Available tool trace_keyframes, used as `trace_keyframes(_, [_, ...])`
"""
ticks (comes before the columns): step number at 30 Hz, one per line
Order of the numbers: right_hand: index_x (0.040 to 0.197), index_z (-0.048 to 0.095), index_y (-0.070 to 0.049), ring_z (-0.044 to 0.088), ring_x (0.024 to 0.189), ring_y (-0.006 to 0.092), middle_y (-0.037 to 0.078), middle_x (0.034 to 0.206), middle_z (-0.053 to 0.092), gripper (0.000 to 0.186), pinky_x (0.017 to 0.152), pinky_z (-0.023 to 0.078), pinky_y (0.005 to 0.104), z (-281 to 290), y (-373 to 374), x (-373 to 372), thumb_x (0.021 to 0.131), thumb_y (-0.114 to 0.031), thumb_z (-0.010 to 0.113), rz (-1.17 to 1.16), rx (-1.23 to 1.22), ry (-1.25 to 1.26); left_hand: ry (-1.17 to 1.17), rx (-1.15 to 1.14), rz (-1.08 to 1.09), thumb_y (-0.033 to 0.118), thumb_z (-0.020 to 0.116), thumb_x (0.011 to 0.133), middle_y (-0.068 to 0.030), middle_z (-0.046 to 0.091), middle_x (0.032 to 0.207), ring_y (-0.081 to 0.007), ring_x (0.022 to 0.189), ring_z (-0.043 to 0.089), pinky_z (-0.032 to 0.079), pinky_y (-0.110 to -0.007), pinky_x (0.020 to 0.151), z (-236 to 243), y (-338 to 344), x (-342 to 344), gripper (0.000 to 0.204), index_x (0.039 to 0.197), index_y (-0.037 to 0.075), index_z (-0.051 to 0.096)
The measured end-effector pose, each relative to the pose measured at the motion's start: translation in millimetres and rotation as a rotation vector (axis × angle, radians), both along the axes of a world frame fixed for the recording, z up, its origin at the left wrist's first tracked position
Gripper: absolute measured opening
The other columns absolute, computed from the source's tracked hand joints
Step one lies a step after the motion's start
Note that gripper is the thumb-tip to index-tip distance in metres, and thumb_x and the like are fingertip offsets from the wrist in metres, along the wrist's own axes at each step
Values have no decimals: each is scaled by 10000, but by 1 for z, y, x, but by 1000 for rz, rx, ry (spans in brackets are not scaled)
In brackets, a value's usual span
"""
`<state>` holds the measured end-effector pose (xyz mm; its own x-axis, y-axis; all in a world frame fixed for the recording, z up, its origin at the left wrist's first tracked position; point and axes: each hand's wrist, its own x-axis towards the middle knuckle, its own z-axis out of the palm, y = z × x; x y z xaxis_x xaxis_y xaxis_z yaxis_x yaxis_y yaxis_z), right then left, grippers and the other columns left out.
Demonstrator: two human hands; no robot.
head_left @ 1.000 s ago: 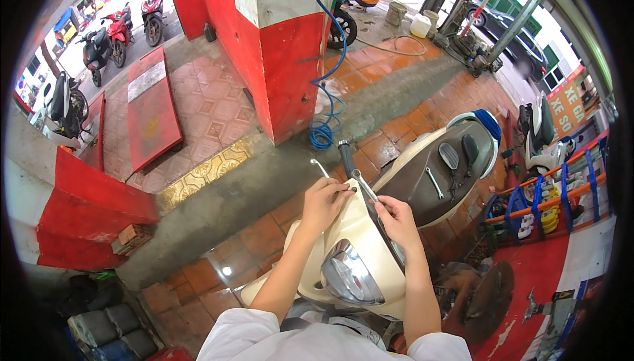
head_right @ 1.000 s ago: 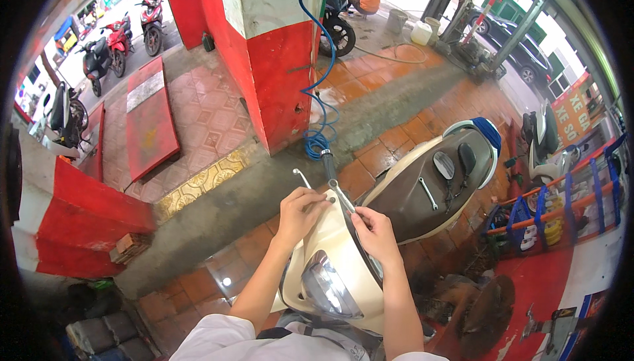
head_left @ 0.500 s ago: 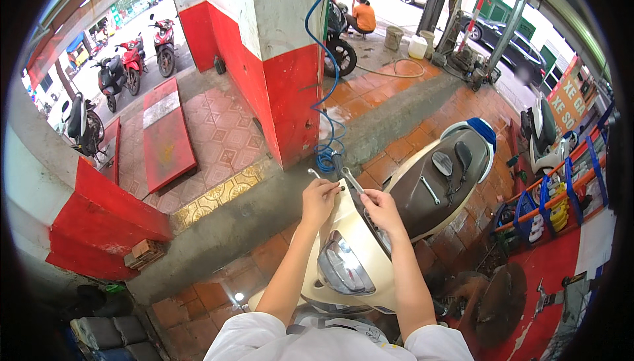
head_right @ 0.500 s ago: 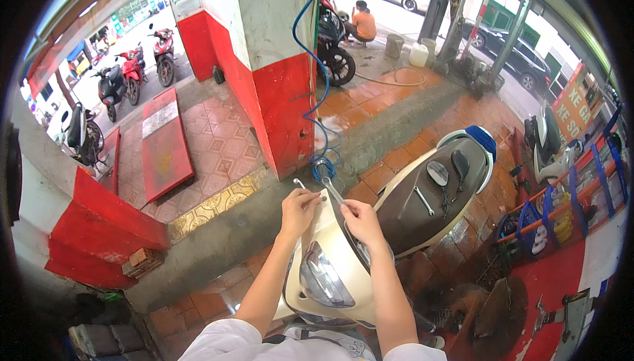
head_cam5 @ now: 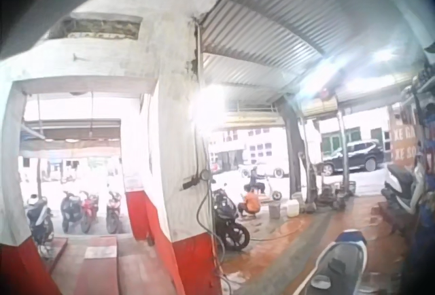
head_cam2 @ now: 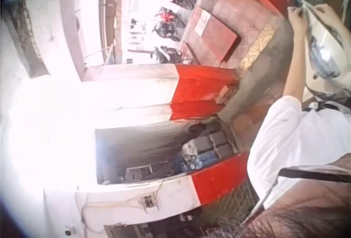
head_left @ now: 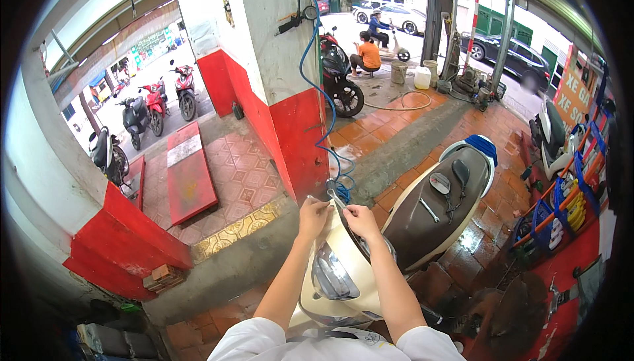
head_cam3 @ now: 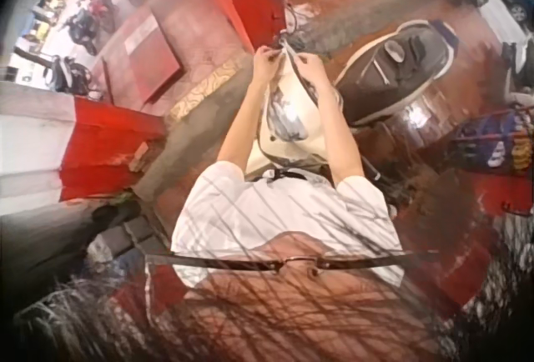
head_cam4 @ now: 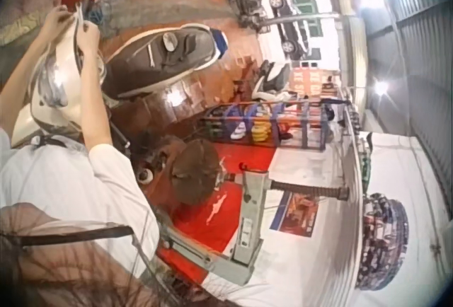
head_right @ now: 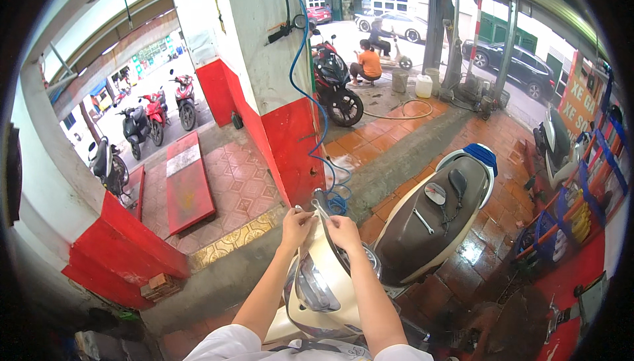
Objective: The person removes and replaces components on the front handlebars of a scooter using a wrench.
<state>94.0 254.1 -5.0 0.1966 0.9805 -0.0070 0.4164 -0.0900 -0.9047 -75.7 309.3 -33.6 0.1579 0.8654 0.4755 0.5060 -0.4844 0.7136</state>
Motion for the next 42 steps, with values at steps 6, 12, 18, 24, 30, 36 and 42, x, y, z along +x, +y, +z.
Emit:
trace_keyframes(6, [1077,707,-29,715,840,269,171,894,730,308,772,524,355,-18,8,-2,912,-276,625,-17,93,-59,-106,-143,-60,21,696,828,-167,713,958,-241,854,714,546,-327,744,-15,16,-6,195,1016,31,743])
trace_keyframes(12, [1062,712,-32,715,863,293,185,914,725,305,788,527,366,-16,9,-1,904,-277,624,-3,73,-74,-90,-152,-64,30,687,834,-176,721,952,-257,870,719,553,-325,770,-15,10,-4,199,1026,26,736])
trace_keyframes(18, [1061,720,-44,675,954,381,210,982,708,326,859,521,434,-6,6,0,893,-295,595,6,21,-93,11,-91,-18,54,697,809,-176,728,961,-273,889,723,553,-352,778,-7,11,-4,206,1010,30,741])
trace_keyframes(24, [1073,717,-50,671,976,381,215,998,705,331,878,515,438,-1,6,-5,886,-296,598,11,-10,-102,-154,-130,-54,116,735,811,-155,726,888,-233,796,711,548,-333,731,-7,12,-3,182,977,43,749])
trace_keyframes(30, [1066,719,-50,664,990,389,219,1003,702,326,885,513,441,1,5,-3,883,-294,601,-2,-25,-122,-39,-189,-6,155,754,824,-139,727,890,-221,799,710,548,-322,728,-9,15,-2,189,974,41,751])
trace_keyframes(36, [1061,721,-50,663,988,395,223,995,701,322,883,513,443,-2,6,-6,886,-292,599,2,-12,-116,-80,-147,-46,124,764,810,-137,731,906,-209,823,717,555,-311,743,-13,12,-6,242,1029,29,733])
trace_keyframes(42, [1066,722,-60,666,982,391,219,995,703,318,882,513,443,-1,5,-2,887,-292,600,-5,-31,-130,27,-157,-29,82,750,803,-142,728,931,-209,843,711,557,-318,747,2,11,-3,276,1069,30,699])
